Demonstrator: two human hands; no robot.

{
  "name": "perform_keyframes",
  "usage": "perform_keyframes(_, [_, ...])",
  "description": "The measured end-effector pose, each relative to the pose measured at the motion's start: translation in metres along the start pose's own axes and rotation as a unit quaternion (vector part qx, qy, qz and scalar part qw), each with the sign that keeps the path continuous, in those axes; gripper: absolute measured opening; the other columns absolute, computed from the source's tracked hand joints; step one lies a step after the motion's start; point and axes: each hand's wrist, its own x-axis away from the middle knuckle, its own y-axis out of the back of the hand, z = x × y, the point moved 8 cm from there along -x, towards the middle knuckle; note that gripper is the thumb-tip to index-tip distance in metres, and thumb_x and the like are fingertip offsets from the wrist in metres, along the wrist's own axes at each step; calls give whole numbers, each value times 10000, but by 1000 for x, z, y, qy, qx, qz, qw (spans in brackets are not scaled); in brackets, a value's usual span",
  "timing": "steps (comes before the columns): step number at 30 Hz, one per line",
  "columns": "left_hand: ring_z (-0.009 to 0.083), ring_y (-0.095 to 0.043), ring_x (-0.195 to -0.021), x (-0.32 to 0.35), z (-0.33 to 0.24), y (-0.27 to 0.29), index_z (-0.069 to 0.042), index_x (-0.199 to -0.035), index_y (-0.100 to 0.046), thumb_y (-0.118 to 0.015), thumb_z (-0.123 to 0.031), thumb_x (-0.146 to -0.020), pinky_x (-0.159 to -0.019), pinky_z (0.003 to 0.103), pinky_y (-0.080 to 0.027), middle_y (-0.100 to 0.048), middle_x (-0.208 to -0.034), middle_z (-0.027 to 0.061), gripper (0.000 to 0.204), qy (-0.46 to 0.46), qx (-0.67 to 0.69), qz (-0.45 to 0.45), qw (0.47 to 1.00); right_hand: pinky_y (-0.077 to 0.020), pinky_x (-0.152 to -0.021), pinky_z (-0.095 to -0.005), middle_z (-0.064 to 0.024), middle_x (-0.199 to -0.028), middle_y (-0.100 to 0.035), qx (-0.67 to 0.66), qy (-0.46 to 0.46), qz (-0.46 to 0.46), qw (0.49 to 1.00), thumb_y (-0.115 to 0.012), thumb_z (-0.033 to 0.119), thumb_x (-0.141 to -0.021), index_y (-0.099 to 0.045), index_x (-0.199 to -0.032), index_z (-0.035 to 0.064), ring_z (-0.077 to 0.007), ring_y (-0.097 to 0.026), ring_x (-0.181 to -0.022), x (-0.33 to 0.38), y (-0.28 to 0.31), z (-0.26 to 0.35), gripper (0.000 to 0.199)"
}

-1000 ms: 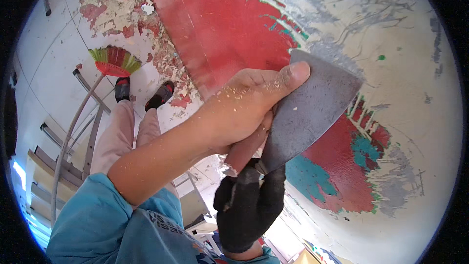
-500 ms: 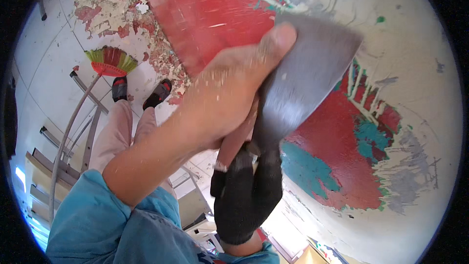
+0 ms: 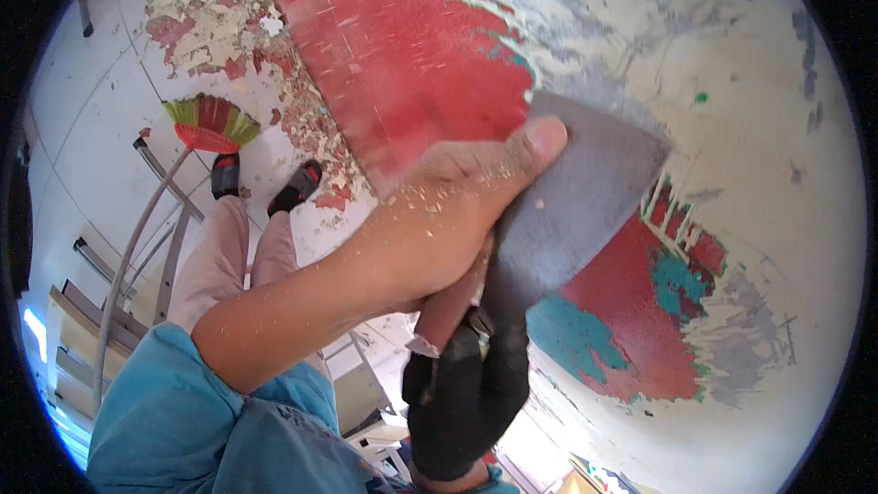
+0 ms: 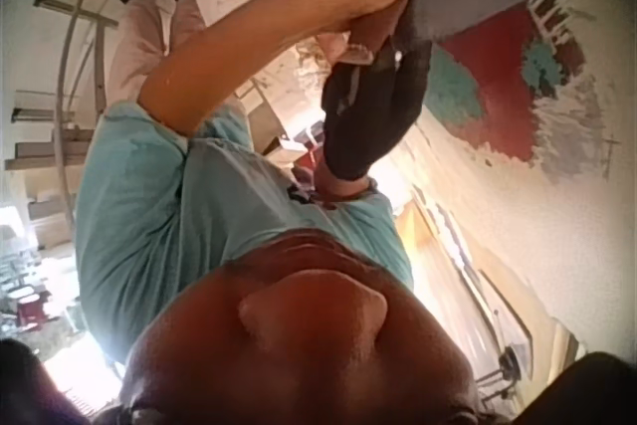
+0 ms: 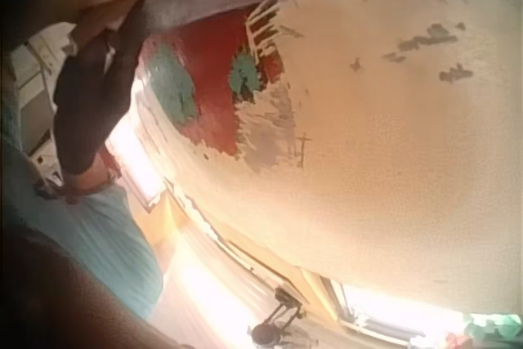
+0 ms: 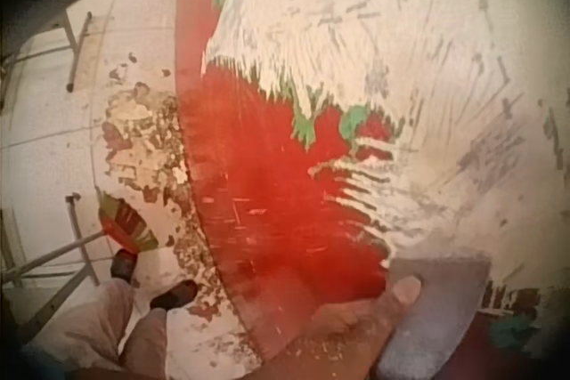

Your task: The person scrapes peeling paint from a wall using a putty knife.

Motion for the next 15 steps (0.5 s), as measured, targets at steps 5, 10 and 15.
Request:
perform_keyframes(5, [106, -467, -447, -3, -13, 11, -11, -668, -557, -411, -575, -843, -463, 224, -381, -480, -476, 53, 609, 68, 7, 7, 998, -442, -834, -392, -221, -1123, -527, 2, -2, 5, 1000, -541, 128, -764, -555, -1029, -19, -369, -542, -984, -31, -13, -2, 303])
perform_keyframes(10, [122, -454, -376, -1, -10, 5, -36, -685, -520, -446, -568, -831, -378, 248, -371, -463, -466, 40, 557, 61, 35, 39, 997, -440, -837, -391, -216, -1118, -534, -2, 9, 7, 1000, -540, 136, -767, -551, -1039, -25, -363, -543, -986, -22, 4, 1, 316])
perform_keyframes(15, [104, -467, -401, 8, 7, 1, -55, -711, -517, -467, -550, -832, -381, 245, -380, -447, -474, 14, 512, 118, 62, 61, 989, -451, -813, -403, -216, -1083, -553, -22, 27, 46, 998, -535, 159, -779, -554, -1009, -45, -365, -558, -971, -19, 3, 7, 308])
